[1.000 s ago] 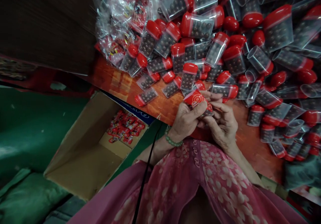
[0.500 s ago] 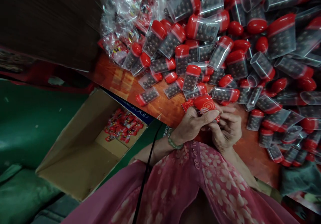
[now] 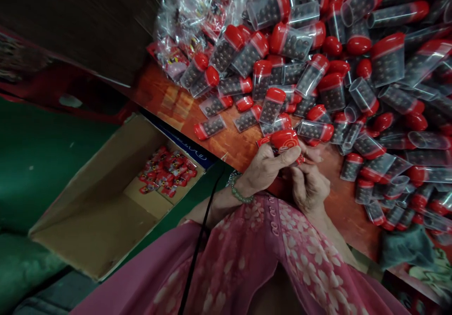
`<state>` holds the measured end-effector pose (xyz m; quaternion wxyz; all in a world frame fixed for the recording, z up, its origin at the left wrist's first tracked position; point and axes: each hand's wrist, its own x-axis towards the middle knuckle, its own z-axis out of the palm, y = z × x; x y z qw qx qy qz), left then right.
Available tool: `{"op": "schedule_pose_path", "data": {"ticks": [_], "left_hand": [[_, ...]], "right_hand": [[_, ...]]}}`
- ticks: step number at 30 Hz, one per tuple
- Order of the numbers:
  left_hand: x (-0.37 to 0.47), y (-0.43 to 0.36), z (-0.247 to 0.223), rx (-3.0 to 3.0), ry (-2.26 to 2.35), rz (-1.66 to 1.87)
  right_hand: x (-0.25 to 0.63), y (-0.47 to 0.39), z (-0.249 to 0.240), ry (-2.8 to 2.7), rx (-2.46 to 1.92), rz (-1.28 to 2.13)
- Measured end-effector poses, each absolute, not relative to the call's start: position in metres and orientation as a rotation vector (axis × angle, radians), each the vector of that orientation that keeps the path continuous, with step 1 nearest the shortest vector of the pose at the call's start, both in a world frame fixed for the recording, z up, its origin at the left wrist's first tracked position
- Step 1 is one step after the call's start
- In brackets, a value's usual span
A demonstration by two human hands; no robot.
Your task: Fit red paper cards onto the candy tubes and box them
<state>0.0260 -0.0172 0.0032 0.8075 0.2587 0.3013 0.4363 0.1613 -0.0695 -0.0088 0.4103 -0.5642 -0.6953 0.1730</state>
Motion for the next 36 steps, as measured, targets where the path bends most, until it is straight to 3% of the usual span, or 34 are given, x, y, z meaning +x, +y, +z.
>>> {"op": "schedule_pose_path", "data": {"ticks": [9,21,28,36], "left_hand": [[0.023,-0.013,0.008,0.374,0.583,0.915],[0.028,-0.02,0.008,0.315,0.612,0.837],[0.026,-0.026,0.008,0.429,0.677,0.828],[0.035,-0.033,0.015,0.59,0.72,0.872]], "right_hand": [[0.165,-0.062,-0.001,-1.522,-1.375,0.622],[0.169,-0.057,0.006,-1.904,-1.333,0.097],[0.197,-0.076,0.004,-2.138,-1.423,0.016],[0.172,-0.077,0.018,-1.571,-1.398,0.55]]}}
